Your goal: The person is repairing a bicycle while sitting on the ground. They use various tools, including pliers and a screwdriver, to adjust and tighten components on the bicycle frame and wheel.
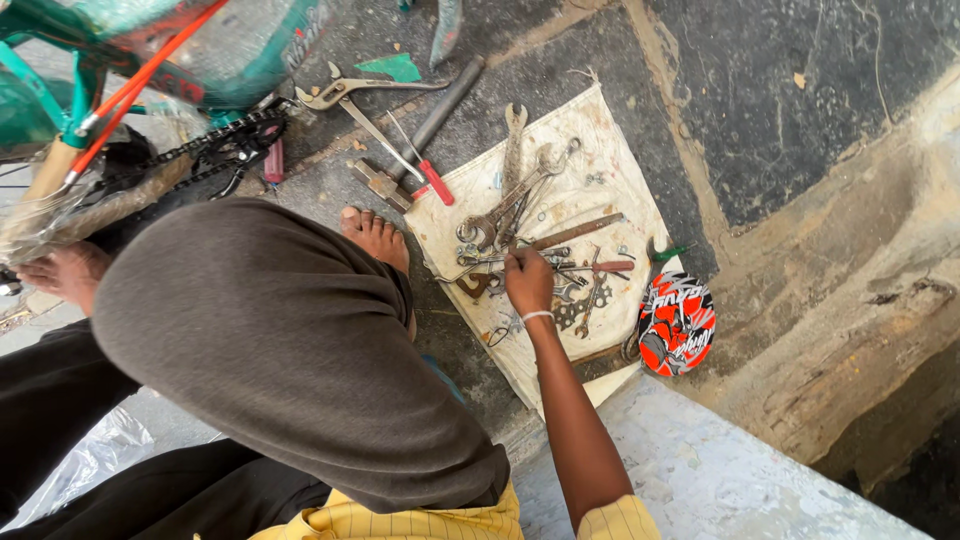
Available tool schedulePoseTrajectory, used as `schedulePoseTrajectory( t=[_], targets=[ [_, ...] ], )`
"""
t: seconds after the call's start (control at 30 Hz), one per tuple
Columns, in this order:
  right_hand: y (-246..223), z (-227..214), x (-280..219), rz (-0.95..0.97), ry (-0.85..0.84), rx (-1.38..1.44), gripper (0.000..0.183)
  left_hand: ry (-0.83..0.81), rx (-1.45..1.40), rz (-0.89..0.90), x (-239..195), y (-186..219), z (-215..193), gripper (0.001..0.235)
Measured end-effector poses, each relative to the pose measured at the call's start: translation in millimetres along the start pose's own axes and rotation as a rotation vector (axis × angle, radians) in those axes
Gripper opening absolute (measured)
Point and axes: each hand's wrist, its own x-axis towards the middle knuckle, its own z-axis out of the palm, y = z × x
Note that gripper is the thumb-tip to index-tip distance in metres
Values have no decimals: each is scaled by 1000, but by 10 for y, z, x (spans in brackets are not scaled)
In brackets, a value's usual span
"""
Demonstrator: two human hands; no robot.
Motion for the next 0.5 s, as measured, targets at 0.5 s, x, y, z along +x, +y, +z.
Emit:
schedulePoseTrajectory(
  t=[0.5],
  targets=[
    [-1064, 255, 1052, 60, -275, 383, 22, 62, 144, -123, -750, -391, -916, 85]
  ],
)
